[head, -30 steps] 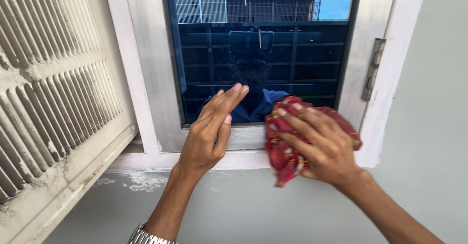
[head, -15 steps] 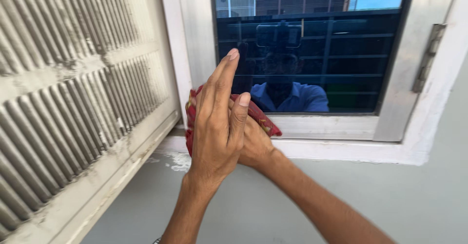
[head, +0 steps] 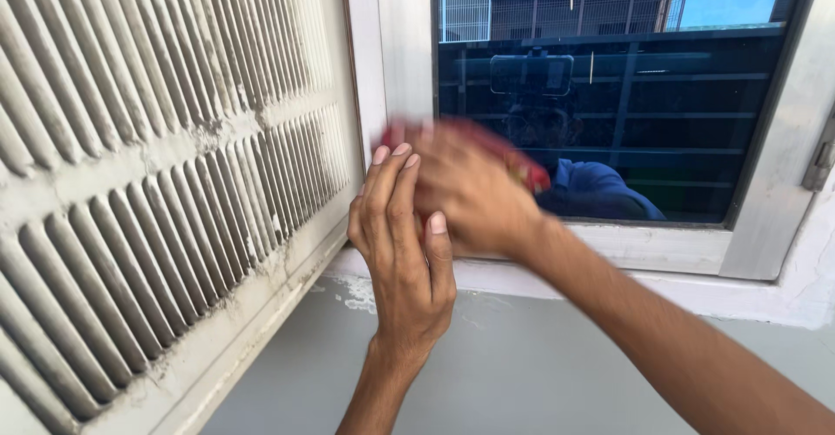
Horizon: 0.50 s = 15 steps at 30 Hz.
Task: The person wipes a window pane and the adjacent air conditioner unit with a red patterned cloth. They clean the vertical window frame and the horizontal glass surface of the AC unit, moving the cloth back and forth across the surfaces.
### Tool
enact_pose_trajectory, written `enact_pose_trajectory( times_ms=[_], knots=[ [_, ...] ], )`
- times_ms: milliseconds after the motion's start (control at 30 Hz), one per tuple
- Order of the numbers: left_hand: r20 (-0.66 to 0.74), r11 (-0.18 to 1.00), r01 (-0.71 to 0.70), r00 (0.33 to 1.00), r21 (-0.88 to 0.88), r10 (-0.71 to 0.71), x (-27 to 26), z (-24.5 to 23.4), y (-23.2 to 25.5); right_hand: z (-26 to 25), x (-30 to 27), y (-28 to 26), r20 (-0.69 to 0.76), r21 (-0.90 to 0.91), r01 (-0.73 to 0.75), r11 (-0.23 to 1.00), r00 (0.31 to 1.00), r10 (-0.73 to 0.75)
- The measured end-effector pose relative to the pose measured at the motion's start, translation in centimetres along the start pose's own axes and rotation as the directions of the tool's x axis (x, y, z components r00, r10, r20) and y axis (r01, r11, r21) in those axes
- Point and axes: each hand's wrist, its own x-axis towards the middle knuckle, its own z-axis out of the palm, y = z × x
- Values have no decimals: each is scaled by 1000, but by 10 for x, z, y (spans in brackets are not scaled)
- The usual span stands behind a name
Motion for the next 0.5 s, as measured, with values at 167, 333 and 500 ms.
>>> enact_pose_trajectory(
  times_ms=[167, 333, 500],
  knots=[
    [28, 1000, -14, 1000, -19, 14, 9, 11, -11, 12, -8, 25, 81, -71, 104, 992, 992, -99],
    [122, 988, 80, 990, -130, -64, -12, 29, -24, -5, 50, 73, -39, -289, 75, 954, 995, -90],
    [215, 996, 86, 974, -38, -76, -42, 46, -29, -28, 77, 90, -72, -377, 16, 926, 996, -47]
  ],
)
